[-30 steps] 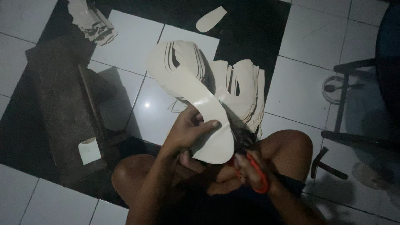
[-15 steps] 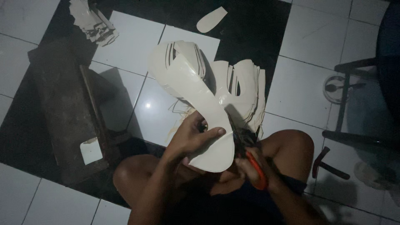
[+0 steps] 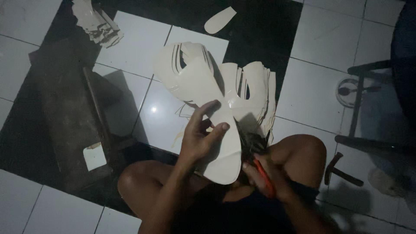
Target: The person sits on the floor and uses red-handled scissors to trim the edges of a white, flexible, shoe-shaped material. They repeatedly cut small strips from the perimeter of the piece, rotating it to follow the contour, while a pile of similar cut pieces and trimmings sits nearby.
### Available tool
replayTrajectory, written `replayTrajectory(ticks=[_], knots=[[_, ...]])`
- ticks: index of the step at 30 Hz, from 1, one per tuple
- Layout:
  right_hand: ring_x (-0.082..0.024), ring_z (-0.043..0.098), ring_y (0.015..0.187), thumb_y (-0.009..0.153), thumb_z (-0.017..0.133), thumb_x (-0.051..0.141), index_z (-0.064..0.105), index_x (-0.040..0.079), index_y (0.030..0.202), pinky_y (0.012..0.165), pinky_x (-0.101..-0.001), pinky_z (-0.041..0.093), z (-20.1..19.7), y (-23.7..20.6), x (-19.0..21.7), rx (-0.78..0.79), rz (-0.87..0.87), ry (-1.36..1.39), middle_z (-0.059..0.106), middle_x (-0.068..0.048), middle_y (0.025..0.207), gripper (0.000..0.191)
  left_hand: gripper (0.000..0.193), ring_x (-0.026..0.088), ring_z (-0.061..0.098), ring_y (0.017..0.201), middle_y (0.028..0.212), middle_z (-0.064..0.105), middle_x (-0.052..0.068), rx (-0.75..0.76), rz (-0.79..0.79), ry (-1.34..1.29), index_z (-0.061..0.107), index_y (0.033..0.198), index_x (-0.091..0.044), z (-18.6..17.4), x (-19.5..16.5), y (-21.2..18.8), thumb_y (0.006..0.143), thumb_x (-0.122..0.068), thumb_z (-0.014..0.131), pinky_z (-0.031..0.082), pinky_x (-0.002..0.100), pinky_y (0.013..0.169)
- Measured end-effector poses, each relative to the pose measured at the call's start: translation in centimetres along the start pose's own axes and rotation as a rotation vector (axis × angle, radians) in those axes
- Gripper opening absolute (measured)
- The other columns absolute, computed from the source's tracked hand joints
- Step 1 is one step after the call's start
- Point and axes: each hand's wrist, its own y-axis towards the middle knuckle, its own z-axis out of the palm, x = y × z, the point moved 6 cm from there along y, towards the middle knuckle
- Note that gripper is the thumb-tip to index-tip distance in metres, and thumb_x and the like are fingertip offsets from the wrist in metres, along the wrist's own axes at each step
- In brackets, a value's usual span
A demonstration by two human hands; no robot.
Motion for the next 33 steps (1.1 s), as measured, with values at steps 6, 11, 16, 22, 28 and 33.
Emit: replayTrajectory(ticks=[6,11,16,22,28,33], knots=[[-0.020,0.069,0.065,0.094,0.060,0.033,0.060,-0.006,0.113,0.059,-0.0312,0.056,-1.0,-0.4,-0.5,-0.261,-0.339,-0.143,0.071,-0.012,0.079,0.043,0.064,0.031,0.058,0.135,0.143,0.061,0.022,0.025,-0.014,0.110,0.053,0.145,-0.002,1.2,-0.9,-1.0,0.090,-0.024,0.077,0.050,0.044,0.107],[-0.021,0.068,0.057,0.087,0.064,0.030,0.055,-0.009,0.111,0.053,-0.0332,0.055,-1.2,0.4,-1.0,-0.275,-0.261,-0.264,0.069,-0.014,0.071,0.046,0.062,0.029,0.057,0.136,0.143,0.059,0.020,0.036,-0.024,0.107,0.052,0.144,-0.003,1.0,-1.1,-1.1,0.092,-0.024,0.078,0.052,0.043,0.108],[-0.025,0.062,0.044,0.088,0.060,0.026,0.066,-0.004,0.073,0.045,-0.0380,0.049,-1.0,0.5,0.8,-0.062,-0.149,-0.100,0.063,-0.014,0.052,0.034,0.056,0.030,0.060,0.133,0.141,0.056,0.022,0.044,0.047,-0.094,0.054,0.142,-0.001,0.8,-1.2,-0.7,0.092,-0.011,0.076,0.062,0.038,0.100],[-0.022,0.067,0.054,0.090,0.058,0.030,0.064,0.003,0.091,0.052,-0.0364,0.053,-1.5,-0.3,0.9,-0.150,-0.101,-0.256,0.069,-0.012,0.068,0.027,0.057,0.023,0.061,0.128,0.137,0.059,0.013,0.002,-0.075,-0.051,0.053,0.141,-0.004,0.5,0.0,-0.1,0.089,-0.011,0.075,0.066,0.032,0.082],[-0.014,0.069,0.076,0.096,0.048,0.041,0.061,0.020,0.112,0.066,-0.0303,0.054,-2.4,1.6,-4.0,-0.245,0.135,0.201,0.070,-0.001,0.089,0.029,0.053,0.027,0.061,0.129,0.137,0.061,0.017,0.047,0.071,-0.017,0.058,0.142,0.002,2.7,-1.6,-1.5,0.094,-0.006,0.078,0.056,0.032,0.098],[-0.016,0.067,0.073,0.095,0.051,0.036,0.065,0.010,0.106,0.065,-0.0316,0.053,-1.2,2.7,-3.0,-0.152,-0.230,-0.083,0.071,-0.006,0.086,0.031,0.054,0.025,0.064,0.122,0.134,0.061,0.016,0.040,-0.168,-0.126,0.058,0.138,-0.001,2.6,-0.8,-1.9,0.088,-0.007,0.076,0.061,0.034,0.085]])
